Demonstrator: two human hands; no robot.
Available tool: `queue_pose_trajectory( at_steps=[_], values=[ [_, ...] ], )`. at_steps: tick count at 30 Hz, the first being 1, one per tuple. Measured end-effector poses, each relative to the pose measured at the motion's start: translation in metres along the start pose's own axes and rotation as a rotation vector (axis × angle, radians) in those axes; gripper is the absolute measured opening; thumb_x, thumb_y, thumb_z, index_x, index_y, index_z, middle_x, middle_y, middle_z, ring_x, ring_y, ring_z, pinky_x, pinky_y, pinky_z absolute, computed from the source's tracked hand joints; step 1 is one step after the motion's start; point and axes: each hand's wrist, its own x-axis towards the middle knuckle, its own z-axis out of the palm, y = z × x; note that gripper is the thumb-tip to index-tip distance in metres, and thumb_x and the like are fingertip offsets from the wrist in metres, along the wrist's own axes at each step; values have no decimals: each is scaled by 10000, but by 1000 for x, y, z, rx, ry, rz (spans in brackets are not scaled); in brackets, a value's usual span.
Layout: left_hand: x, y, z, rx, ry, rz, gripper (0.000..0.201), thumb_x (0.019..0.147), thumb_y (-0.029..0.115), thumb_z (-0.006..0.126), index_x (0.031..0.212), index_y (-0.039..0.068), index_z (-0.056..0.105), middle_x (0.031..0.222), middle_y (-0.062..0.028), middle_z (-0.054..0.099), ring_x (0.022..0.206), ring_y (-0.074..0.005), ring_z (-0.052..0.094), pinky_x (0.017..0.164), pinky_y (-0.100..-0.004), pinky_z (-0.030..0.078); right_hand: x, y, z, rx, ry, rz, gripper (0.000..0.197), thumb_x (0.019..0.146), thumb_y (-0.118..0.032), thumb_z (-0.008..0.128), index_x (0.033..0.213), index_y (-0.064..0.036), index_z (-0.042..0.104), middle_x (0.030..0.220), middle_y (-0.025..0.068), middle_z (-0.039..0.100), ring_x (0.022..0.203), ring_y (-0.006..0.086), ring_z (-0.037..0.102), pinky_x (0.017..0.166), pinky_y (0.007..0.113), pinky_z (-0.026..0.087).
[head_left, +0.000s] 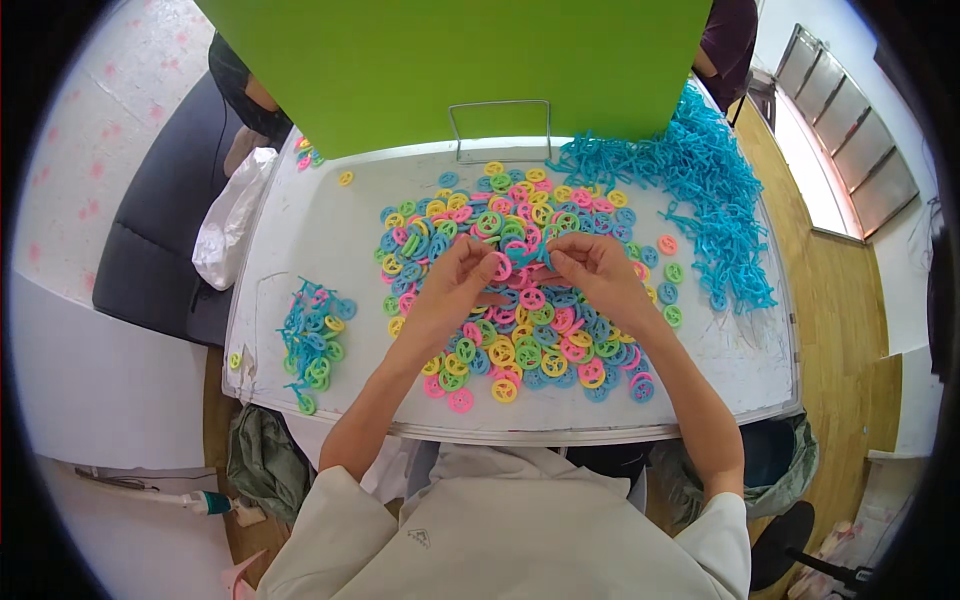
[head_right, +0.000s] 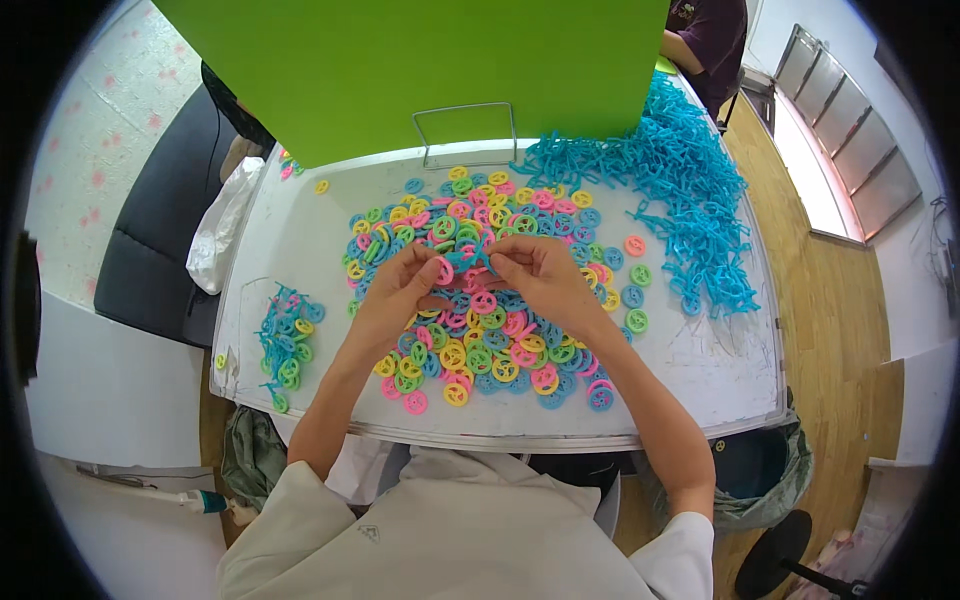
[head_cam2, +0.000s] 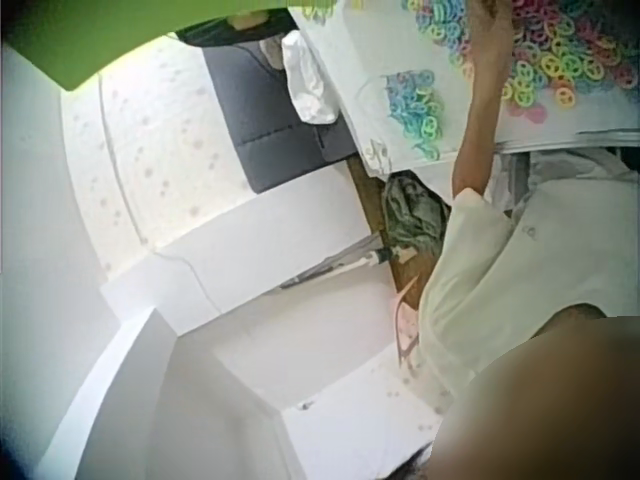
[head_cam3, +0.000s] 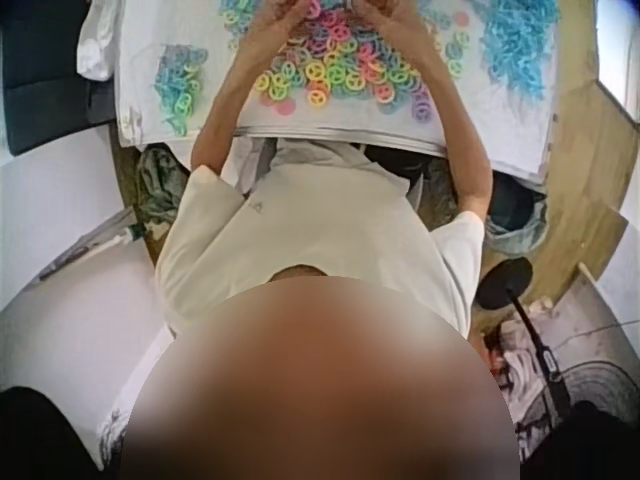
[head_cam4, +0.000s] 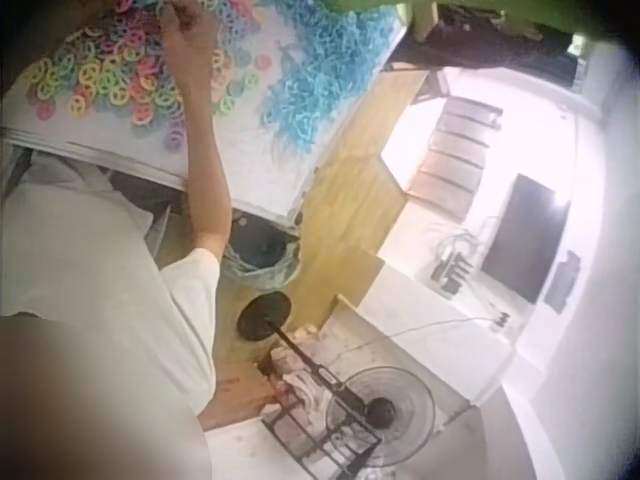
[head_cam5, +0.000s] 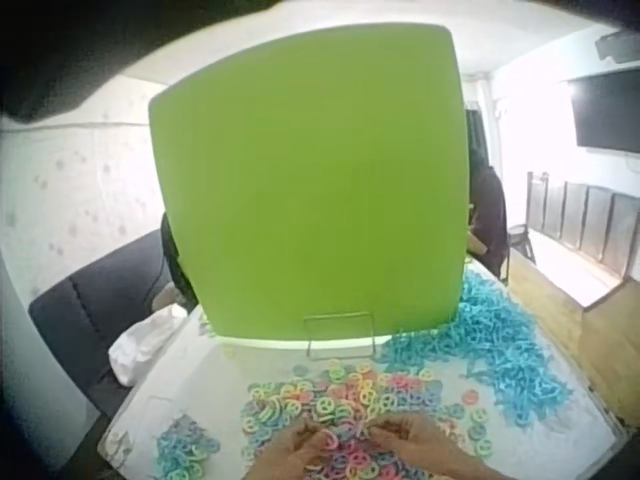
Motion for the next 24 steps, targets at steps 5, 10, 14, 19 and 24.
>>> queue_pose_trajectory(
  at_steps=[5,10,14,19,24],
  values=[
    [2,-1,0,-121,-27,-27,201,978,254,521,1031,61,534,961,-9,603,973,-156,640,733,-273,565,2,8,-4,-31,-30,-32,181,954,-51,512,1065,78,574,948,101,657,891,196,676,817,300,559],
    [1,0,-2,-134,-18,-57,193,975,241,527,1035,58,543,961,-3,601,938,-138,639,721,-273,566,1,-2,1,-53,-122,-13,201,966,-63,481,1083,77,566,1005,149,668,928,212,670,846,320,550],
    [0,0,-2,-114,22,-73,174,970,216,537,1034,55,555,951,2,600,883,-115,632,721,-271,567,-1,-5,1,-79,-146,7,229,975,-102,473,1107,65,556,1073,171,651,977,243,657,880,364,535],
    [-1,0,3,-89,79,13,178,965,201,545,1025,33,555,913,-16,609,853,-110,620,720,-276,573,-2,-8,5,65,-87,-2,212,947,-78,508,1109,44,568,1082,152,647,957,223,659,870,349,536],
    [-2,-4,12,11,63,93,212,970,205,534,1028,1,532,905,-39,611,850,-108,615,709,-286,578,1,11,9,-190,82,-43,208,891,-25,593,1095,20,583,1028,108,655,916,163,653,830,286,537]
  ],
)
